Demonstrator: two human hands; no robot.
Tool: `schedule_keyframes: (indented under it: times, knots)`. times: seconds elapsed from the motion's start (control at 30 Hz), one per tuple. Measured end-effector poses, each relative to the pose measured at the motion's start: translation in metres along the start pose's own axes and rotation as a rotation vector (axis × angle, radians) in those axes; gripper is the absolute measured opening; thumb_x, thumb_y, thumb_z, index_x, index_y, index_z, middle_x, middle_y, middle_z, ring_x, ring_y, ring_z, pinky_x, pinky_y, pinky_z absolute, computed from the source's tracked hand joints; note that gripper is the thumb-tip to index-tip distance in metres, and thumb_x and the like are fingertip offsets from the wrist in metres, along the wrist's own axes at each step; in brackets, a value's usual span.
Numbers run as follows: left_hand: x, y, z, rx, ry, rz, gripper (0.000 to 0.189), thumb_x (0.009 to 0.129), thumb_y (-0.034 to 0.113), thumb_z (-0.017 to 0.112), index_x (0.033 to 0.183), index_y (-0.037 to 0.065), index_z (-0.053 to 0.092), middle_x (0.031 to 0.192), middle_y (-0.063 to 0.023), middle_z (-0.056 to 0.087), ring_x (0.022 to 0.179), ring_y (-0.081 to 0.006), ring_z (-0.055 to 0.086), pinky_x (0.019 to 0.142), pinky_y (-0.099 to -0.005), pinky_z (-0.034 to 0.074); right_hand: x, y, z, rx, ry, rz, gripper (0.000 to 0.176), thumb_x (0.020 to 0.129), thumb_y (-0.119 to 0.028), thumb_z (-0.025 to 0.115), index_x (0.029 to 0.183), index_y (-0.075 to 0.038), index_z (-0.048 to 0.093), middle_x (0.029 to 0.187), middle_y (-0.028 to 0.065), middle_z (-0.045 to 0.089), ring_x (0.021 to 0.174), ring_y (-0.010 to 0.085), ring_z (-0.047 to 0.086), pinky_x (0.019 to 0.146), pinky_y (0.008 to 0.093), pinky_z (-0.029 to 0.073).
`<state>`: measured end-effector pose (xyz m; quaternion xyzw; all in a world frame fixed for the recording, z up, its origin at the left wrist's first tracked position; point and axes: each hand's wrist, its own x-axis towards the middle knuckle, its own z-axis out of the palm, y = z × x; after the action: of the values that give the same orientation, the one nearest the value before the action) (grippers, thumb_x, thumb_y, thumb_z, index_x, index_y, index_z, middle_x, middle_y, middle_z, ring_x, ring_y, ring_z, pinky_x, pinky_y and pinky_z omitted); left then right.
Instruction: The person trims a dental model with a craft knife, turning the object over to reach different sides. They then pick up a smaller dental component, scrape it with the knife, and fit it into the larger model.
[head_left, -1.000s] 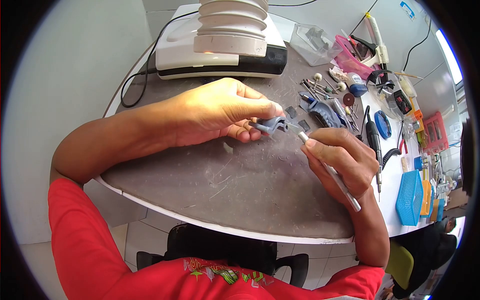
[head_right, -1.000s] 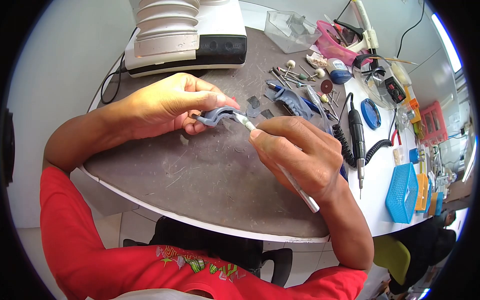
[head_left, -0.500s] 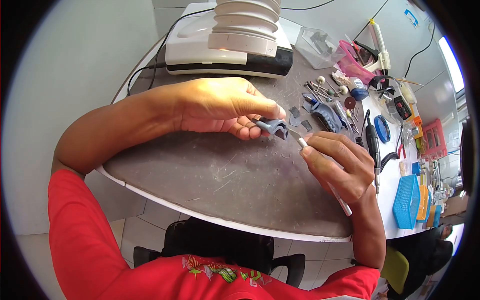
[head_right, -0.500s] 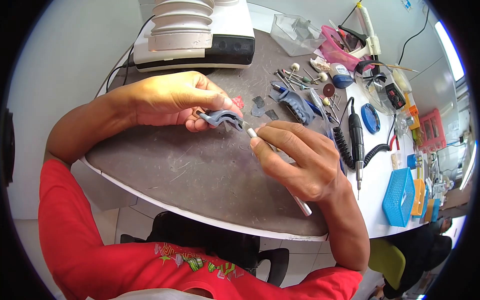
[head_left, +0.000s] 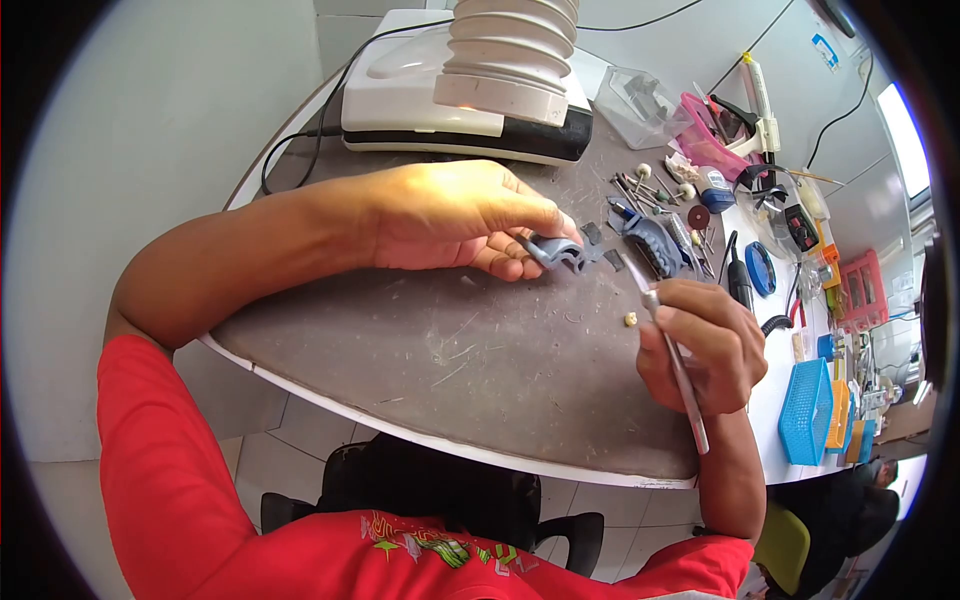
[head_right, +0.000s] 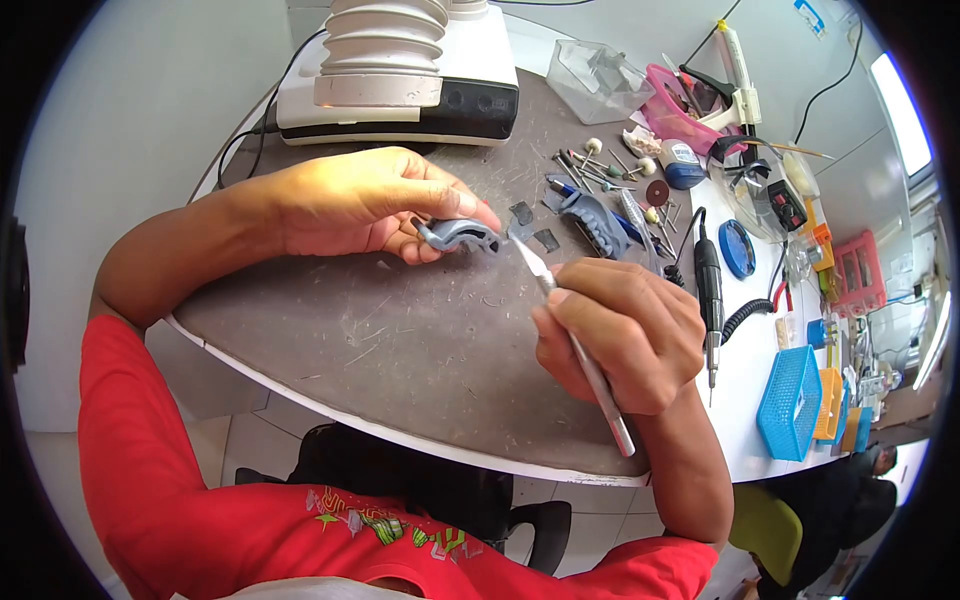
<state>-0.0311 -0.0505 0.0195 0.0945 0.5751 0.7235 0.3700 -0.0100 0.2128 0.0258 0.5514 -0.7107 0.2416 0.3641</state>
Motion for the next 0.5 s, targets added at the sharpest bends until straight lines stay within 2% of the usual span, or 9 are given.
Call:
schedule_keyframes:
  times: [0.07,0.17,0.2,0.23,0.3,0.37,0.43,0.47,0.5]
  knots:
    - [-0.001,-0.001,0.011,0.277,0.103,0.150,0.036,0.098,0.023,0.061,0.125,0.000,0.062,0.093,-0.0015,0.062,0.073,-0.0065,0.059,0.065,-0.0213,0.052,-0.001,0.001,-0.001,0.000,0.056,0.046,0.023,0.072,0.004,0.073,0.090,0.000,0.058,0.073,0.0135,0.066,0.059,0.0209,0.066,0.053,0.0274,0.052]
    - [-0.010,-0.007,0.022,0.974,0.286,0.771,0.041,0.091,0.019,0.069,0.129,0.007,0.060,0.093,-0.0055,0.063,0.079,-0.0117,0.061,0.068,-0.0259,0.054,-0.016,0.010,0.002,0.073,0.177,0.220,0.021,0.075,0.005,0.070,0.091,0.001,0.057,0.074,0.0137,0.066,0.060,0.0202,0.065,0.055,0.0274,0.051]
    - [-0.009,-0.011,0.018,1.208,0.286,0.962,0.046,0.085,0.012,0.073,0.129,0.009,0.060,0.097,-0.0097,0.066,0.082,-0.0161,0.064,0.070,-0.0291,0.055,-0.016,0.005,-0.004,0.134,0.090,0.274,0.015,0.091,0.003,0.059,0.102,0.003,0.049,0.088,0.0185,0.060,0.072,0.0194,0.062,0.067,0.0296,0.052]
    - [-0.006,-0.015,0.015,1.204,0.282,0.958,0.046,0.085,0.012,0.073,0.129,0.009,0.060,0.097,-0.0097,0.066,0.082,-0.0161,0.064,0.070,-0.0291,0.055,-0.017,0.005,-0.005,0.135,0.089,0.280,0.015,0.091,0.003,0.059,0.102,0.003,0.049,0.088,0.0185,0.060,0.072,0.0194,0.062,0.067,0.0296,0.052]
    - [-0.003,-0.018,0.013,1.701,0.188,1.046,0.050,0.084,0.007,0.073,0.131,0.009,0.058,0.102,-0.0115,0.068,0.084,-0.0192,0.066,0.071,-0.0317,0.056,-0.016,0.006,-0.005,0.173,0.109,0.343,0.015,0.091,0.003,0.058,0.103,0.003,0.049,0.089,0.0175,0.058,0.072,0.0190,0.061,0.068,0.0294,0.052]
    - [-0.007,-0.016,0.016,1.721,0.187,1.011,0.053,0.085,0.003,0.070,0.136,0.010,0.055,0.102,-0.0125,0.069,0.086,-0.0204,0.067,0.074,-0.0322,0.056,-0.017,0.005,-0.001,0.173,0.129,0.336,0.014,0.092,0.002,0.058,0.104,0.003,0.050,0.089,0.0163,0.058,0.073,0.0179,0.060,0.069,0.0290,0.052]
    - [-0.009,-0.013,0.026,1.139,0.320,0.751,0.053,0.089,0.004,0.067,0.139,0.012,0.054,0.095,-0.0102,0.068,0.086,-0.0184,0.066,0.077,-0.0312,0.055,-0.016,0.006,0.002,0.245,0.258,0.384,0.016,0.084,0.004,0.064,0.098,0.006,0.057,0.081,0.0151,0.067,0.070,0.0175,0.064,0.063,0.0254,0.050]
    - [-0.012,-0.007,0.028,0.931,0.278,0.650,0.057,0.093,0.004,0.062,0.147,0.011,0.044,0.097,-0.0071,0.065,0.090,-0.0156,0.066,0.082,-0.0300,0.055,-0.014,0.004,0.002,0.242,0.260,0.376,0.016,0.084,0.004,0.064,0.098,0.006,0.057,0.081,0.0151,0.067,0.070,0.0175,0.064,0.063,0.0254,0.050]
    - [-0.009,-0.008,0.027,0.937,0.282,0.659,0.057,0.093,0.004,0.062,0.147,0.011,0.044,0.097,-0.0071,0.065,0.090,-0.0156,0.066,0.082,-0.0300,0.055,-0.012,0.000,0.001,0.290,0.229,0.414,0.015,0.086,0.003,0.063,0.100,0.006,0.058,0.082,0.0156,0.067,0.069,0.0174,0.064,0.062,0.0257,0.050]
